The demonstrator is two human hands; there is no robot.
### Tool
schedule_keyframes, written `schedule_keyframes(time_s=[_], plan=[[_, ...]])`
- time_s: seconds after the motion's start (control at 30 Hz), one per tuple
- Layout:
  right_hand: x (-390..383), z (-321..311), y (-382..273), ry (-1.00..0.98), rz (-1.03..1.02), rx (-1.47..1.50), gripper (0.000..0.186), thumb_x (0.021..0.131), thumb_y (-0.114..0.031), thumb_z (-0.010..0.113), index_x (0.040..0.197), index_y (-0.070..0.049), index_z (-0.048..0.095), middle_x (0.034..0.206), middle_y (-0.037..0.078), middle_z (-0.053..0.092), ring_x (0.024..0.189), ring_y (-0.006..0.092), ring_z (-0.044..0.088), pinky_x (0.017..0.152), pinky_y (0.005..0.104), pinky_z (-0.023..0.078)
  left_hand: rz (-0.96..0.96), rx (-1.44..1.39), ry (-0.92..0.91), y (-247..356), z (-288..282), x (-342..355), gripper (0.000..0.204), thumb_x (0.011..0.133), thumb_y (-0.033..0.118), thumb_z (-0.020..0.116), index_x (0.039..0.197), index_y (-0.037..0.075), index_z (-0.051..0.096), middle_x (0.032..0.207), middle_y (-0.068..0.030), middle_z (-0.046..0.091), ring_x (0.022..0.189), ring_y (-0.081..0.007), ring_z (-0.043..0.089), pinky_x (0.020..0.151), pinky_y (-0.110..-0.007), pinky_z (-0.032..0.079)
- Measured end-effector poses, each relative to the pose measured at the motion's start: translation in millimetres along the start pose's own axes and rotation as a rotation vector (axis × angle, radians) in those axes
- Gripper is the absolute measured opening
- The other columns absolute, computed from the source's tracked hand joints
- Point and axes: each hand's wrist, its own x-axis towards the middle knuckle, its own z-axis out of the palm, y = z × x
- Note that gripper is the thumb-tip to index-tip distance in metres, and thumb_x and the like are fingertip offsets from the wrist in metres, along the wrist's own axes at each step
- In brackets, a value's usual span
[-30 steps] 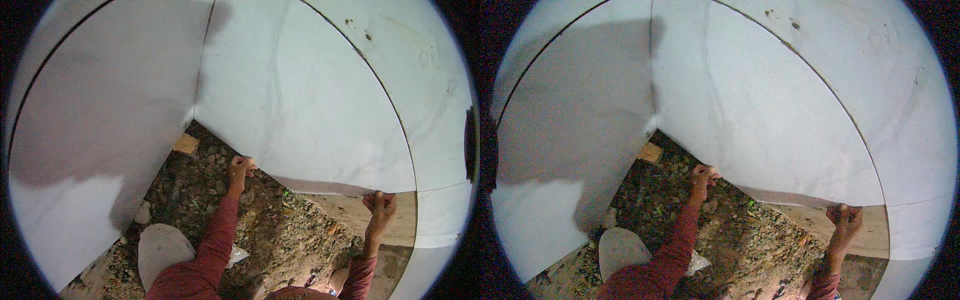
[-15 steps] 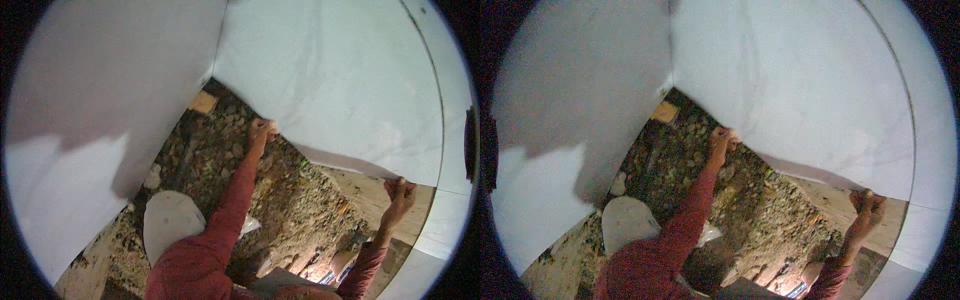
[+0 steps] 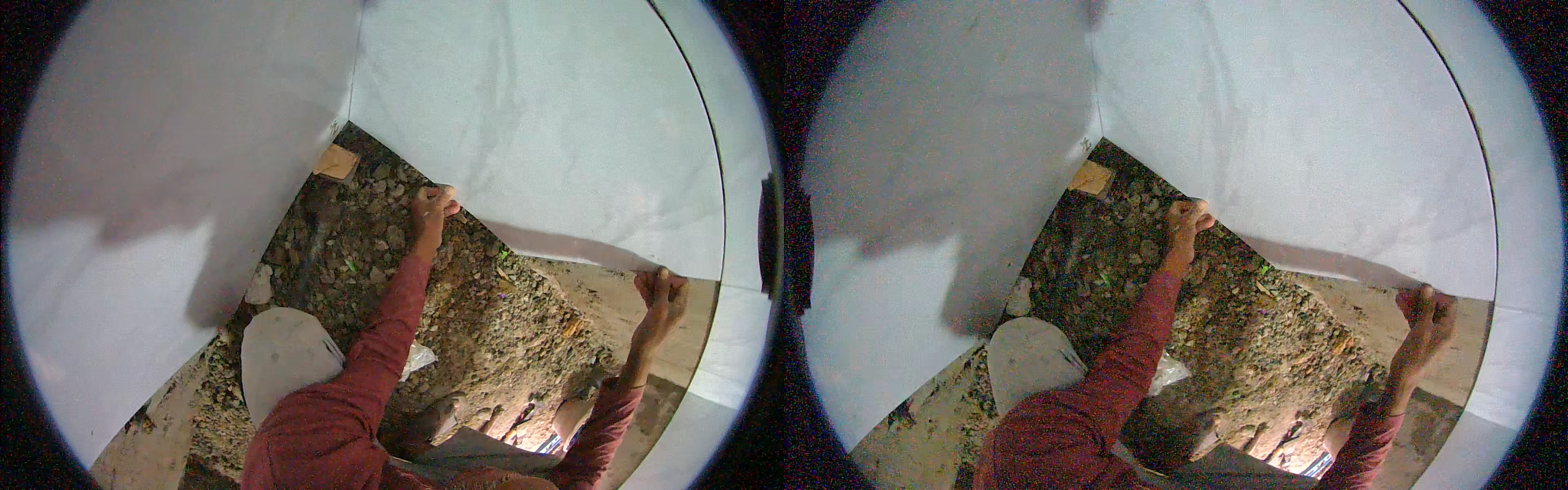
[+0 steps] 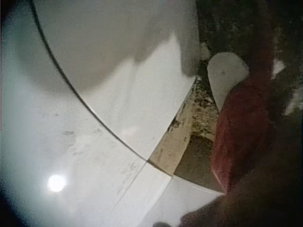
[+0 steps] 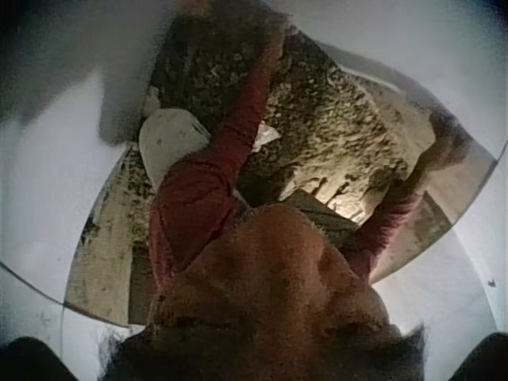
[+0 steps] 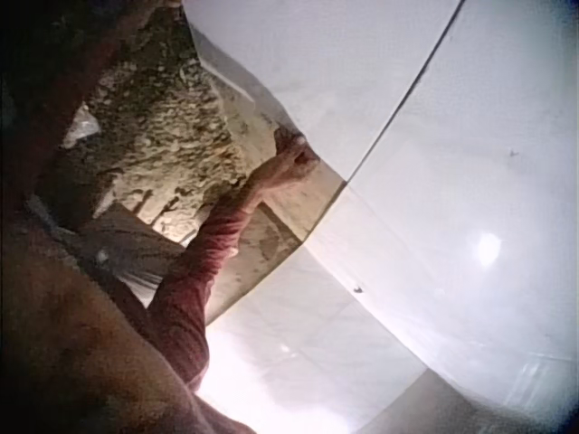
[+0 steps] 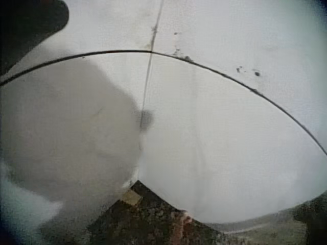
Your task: The person mixes cement in a bucket by hand, applies it to a wall using a scraper, and then positions and presses a tile onto the prepared surface.
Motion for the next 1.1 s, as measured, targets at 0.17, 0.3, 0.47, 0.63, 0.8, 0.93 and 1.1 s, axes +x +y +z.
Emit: schedule_keyframes(time_s=[0.17,0.3,0.47,0.63,0.8,0.93,1.1], plan=[[-0.4,-2.6,-0.5,-0.023,-0.01,0.02,0.02,0.099,-0.02,0.059,0.093,-0.001,0.055,0.087,0.01,0.065,0.08,0.019,0.069,0.075,0.0331,0.06,0.03,0.009,-0.111,-14.0,-9.7,7.0,0.035,0.085,0.019,0.075,0.102,0.001,0.049,0.096,-0.0153,0.063,0.082,-0.022,0.068,0.07,-0.036,0.063],[-4.6,-0.4,-7.2,0.021,0.022,0.051,0.018,0.096,-0.016,0.063,0.092,0.002,0.059,0.083,0.011,0.067,0.077,0.0192,0.069,0.07,0.032,0.06,0.182,0.072,-0.111,-15.1,-18.1,3.9,0.039,0.089,0.022,0.073,0.107,0.0,0.046,0.095,-0.0133,0.059,0.085,-0.0245,0.067,0.074,-0.036,0.063],[1.0,2.6,-16.5,0.038,0.069,0.011,0.02,0.095,-0.017,0.066,0.09,0.002,0.062,0.08,0.01,0.067,0.07,0.0156,0.066,0.067,0.0304,0.058,0.017,0.047,-0.081,3.0,-13.8,-0.4,0.038,0.092,0.026,0.071,0.11,0.004,0.045,0.098,-0.0115,0.06,0.085,-0.0211,0.065,0.081,-0.034,0.062],[3.0,3.7,-14.8,-0.027,0.072,0.062,0.025,0.094,-0.021,0.068,0.089,0.002,0.061,0.079,0.01,0.067,0.074,0.0165,0.069,0.068,0.0289,0.057,0.056,0.05,-0.081,0.8,-13.3,-5.5,0.034,0.091,0.027,0.072,0.101,0.003,0.05,0.09,-0.0093,0.061,0.08,-0.0206,0.065,0.08,-0.035,0.063],[-4.1,3.8,-7.4,-0.041,0.028,0.037,0.025,0.094,-0.022,0.069,0.097,0.001,0.059,0.091,0.011,0.067,0.081,0.0184,0.069,0.076,0.0309,0.058,0.06,0.061,-0.165,-3.2,-29.6,12.5,0.03,0.092,0.031,0.072,0.087,0.009,0.053,0.084,-0.0061,0.061,0.078,-0.0177,0.065,0.077,-0.036,0.06],[-11.2,7.7,-11.9,-0.043,-0.008,0.022,0.037,0.089,-0.029,0.074,0.101,0.003,0.06,0.092,0.008,0.066,0.085,0.014,0.061,0.08,0.0288,0.049,0.106,-0.081,-0.565,-1.9,-38.8,21.3,0.029,0.092,0.033,0.071,0.087,0.012,0.051,0.084,-0.0052,0.061,0.079,-0.0215,0.066,0.079,-0.039,0.061],[-15.9,10.0,-30.7,-0.035,-0.112,0.033,0.05,0.092,-0.039,0.07,0.119,0.002,0.058,0.108,0.009,0.064,0.104,0.0187,0.059,0.092,0.0358,0.047,0.033,0.025,-0.181,-5.5,-34.8,8.9,0.03,0.09,0.033,0.073,0.09,0.013,0.05,0.09,-0.0069,0.062,0.081,-0.0225,0.065,0.078,-0.038,0.061]])
